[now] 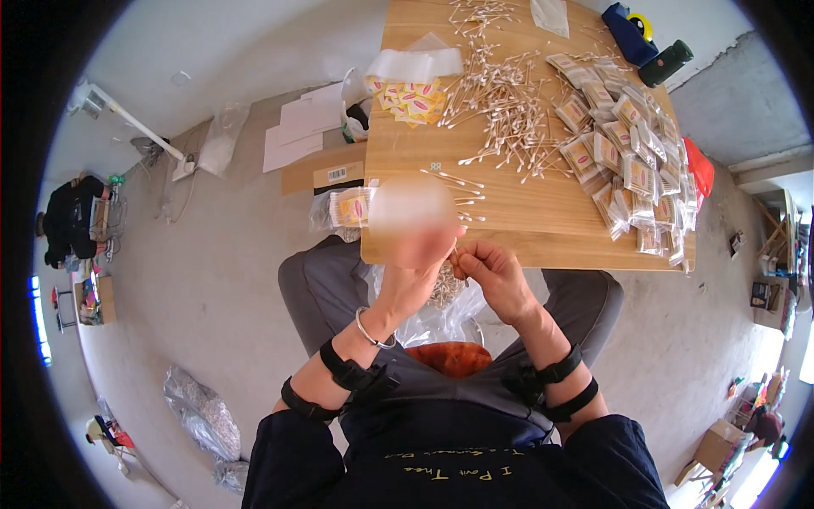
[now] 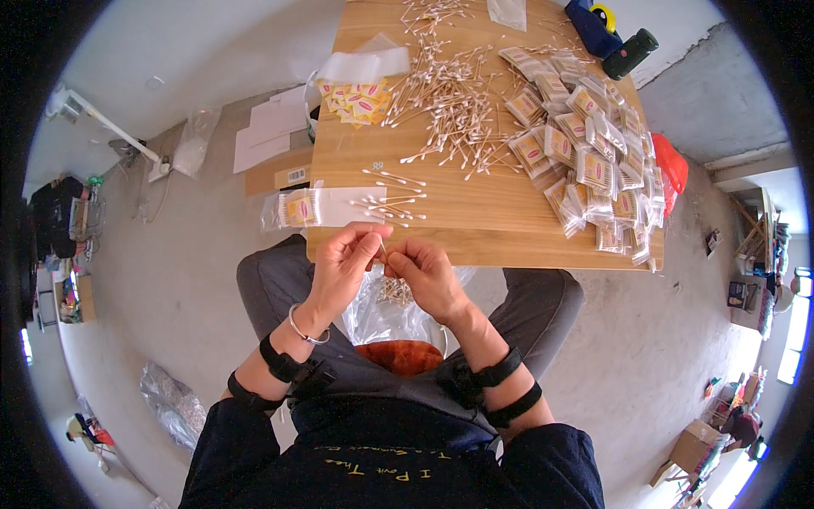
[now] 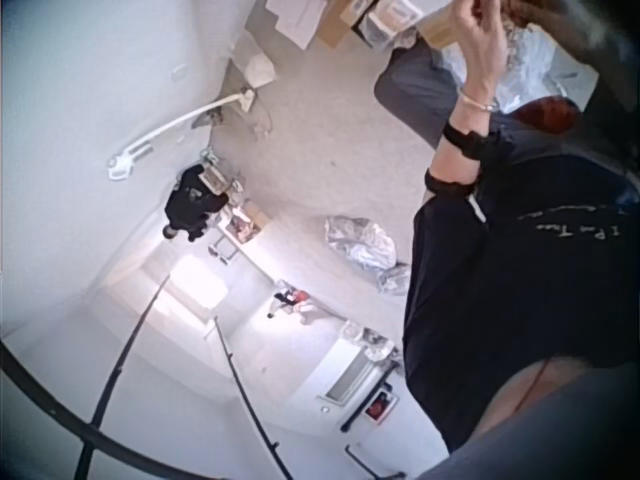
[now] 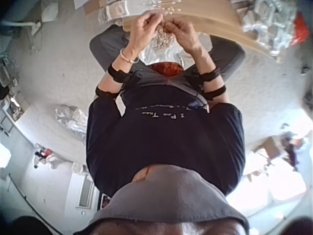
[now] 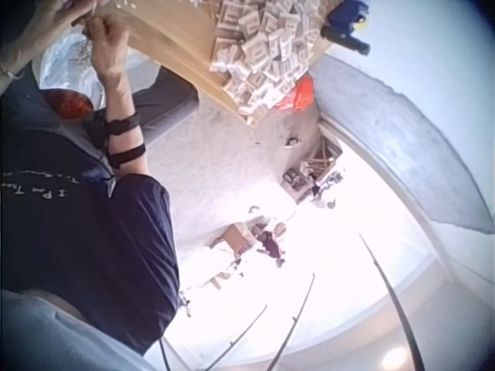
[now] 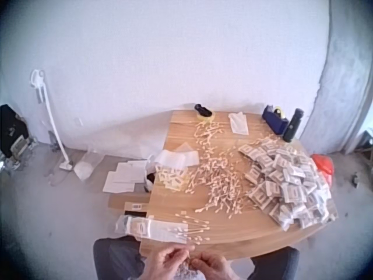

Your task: Packing cotton swabs into small plastic bags and arranging them on a table.

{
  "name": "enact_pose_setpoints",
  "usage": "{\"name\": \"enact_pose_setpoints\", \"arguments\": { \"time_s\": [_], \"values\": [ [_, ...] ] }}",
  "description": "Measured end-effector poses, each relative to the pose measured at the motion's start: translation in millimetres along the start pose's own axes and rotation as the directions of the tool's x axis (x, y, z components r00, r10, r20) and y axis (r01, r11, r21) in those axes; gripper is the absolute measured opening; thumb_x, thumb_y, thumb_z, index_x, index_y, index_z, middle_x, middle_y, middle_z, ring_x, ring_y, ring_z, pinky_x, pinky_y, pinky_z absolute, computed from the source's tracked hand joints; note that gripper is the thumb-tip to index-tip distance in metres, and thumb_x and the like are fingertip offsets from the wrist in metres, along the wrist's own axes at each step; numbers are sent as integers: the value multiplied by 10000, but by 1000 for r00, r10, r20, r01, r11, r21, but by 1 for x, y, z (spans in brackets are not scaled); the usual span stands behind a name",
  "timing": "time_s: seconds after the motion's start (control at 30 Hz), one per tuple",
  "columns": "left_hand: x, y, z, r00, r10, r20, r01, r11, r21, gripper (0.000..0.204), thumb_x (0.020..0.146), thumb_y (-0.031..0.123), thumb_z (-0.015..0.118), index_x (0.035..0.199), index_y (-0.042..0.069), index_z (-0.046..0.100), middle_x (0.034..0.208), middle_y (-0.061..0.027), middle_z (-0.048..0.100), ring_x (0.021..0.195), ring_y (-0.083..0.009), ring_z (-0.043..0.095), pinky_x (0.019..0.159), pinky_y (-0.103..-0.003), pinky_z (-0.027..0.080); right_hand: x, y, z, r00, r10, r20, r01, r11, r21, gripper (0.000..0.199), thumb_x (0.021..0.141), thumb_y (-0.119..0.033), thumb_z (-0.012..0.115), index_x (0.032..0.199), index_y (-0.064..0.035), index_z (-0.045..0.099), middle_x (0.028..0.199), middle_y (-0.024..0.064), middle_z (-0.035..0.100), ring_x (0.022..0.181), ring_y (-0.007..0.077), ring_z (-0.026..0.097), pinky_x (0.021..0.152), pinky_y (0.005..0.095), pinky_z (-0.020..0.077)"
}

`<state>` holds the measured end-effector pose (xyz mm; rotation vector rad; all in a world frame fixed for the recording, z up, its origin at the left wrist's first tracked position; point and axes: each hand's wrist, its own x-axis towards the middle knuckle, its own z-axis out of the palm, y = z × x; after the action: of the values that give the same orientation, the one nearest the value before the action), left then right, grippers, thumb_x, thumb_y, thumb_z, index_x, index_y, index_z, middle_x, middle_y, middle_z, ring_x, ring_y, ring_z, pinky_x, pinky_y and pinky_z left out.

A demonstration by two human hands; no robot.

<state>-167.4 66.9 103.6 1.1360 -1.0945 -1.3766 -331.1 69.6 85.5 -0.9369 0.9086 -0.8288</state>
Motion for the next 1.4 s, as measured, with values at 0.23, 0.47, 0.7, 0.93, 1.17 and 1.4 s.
{"name": "enact_pose_setpoints", "arguments": {
  "time_s": [0.23, 0.47, 0.7, 0.93, 1.17, 1.4],
  "values": [
    [-4, -14, -8, 977, -204, -60, 194, 971, -141, 252, 973, 231, 639, 1051, -3, 690, 867, 12, 659, 721, -39, 547, 634, -193, 449, -3, -1, 5, 995, 20, -95, -44, 965, -259, 119, 894, -75, 692, 953, 27, 673, 809, 19, 662, 736, 58, 565, 665, 224, 483],
    [-13, -25, -7, 966, -257, -34, 231, 914, -332, 276, 963, 282, 649, 992, 10, 682, 876, -11, 655, 688, -70, 563, 622, -197, 461, -4, 0, 6, 993, 110, -39, -116, 966, -231, 133, 940, -100, 648, 946, 30, 676, 828, 20, 661, 767, 75, 581, 712, 241, 492],
    [-18, -20, -5, 965, -258, 56, 252, 835, -489, 276, 962, 286, 648, 971, 12, 668, 852, -22, 648, 694, -93, 588, 639, -222, 480, -3, 5, 13, 997, 73, 20, -72, 996, -54, 186, 971, -142, 609, 969, 29, 682, 783, 36, 666, 723, 80, 594, 665, 243, 501],
    [-18, -24, -9, 980, -199, 2, 191, 935, -297, 231, 958, 224, 659, 993, -4, 670, 806, -9, 640, 723, -84, 587, 650, -218, 474, 0, -1, 8, 995, 98, 14, -96, 991, -95, 190, 993, -131, 573, 871, 1, 631, 768, 30, 634, 719, 96, 567, 700, 243, 470],
    [-11, -12, -7, 986, -164, 10, 163, 969, -186, 287, 946, 245, 672, 1114, 13, 670, 965, -23, 656, 848, -76, 558, 765, -216, 469, 1, -3, 5, 996, 94, 0, -94, 995, -46, 232, 1008, -181, 556, 892, 0, 643, 736, 29, 624, 701, 97, 556, 681, 248, 453],
    [-1, -10, -18, 986, -156, 56, 165, 960, -228, 260, 951, 231, 664, 1101, 18, 677, 957, -25, 664, 812, -78, 556, 745, -220, 473, 2, -6, 5, 998, 57, 14, -57, 998, -19, 208, 999, -163, 565, 938, 6, 669, 732, 21, 646, 663, 82, 564, 630, 234, 463]
  ]
}}
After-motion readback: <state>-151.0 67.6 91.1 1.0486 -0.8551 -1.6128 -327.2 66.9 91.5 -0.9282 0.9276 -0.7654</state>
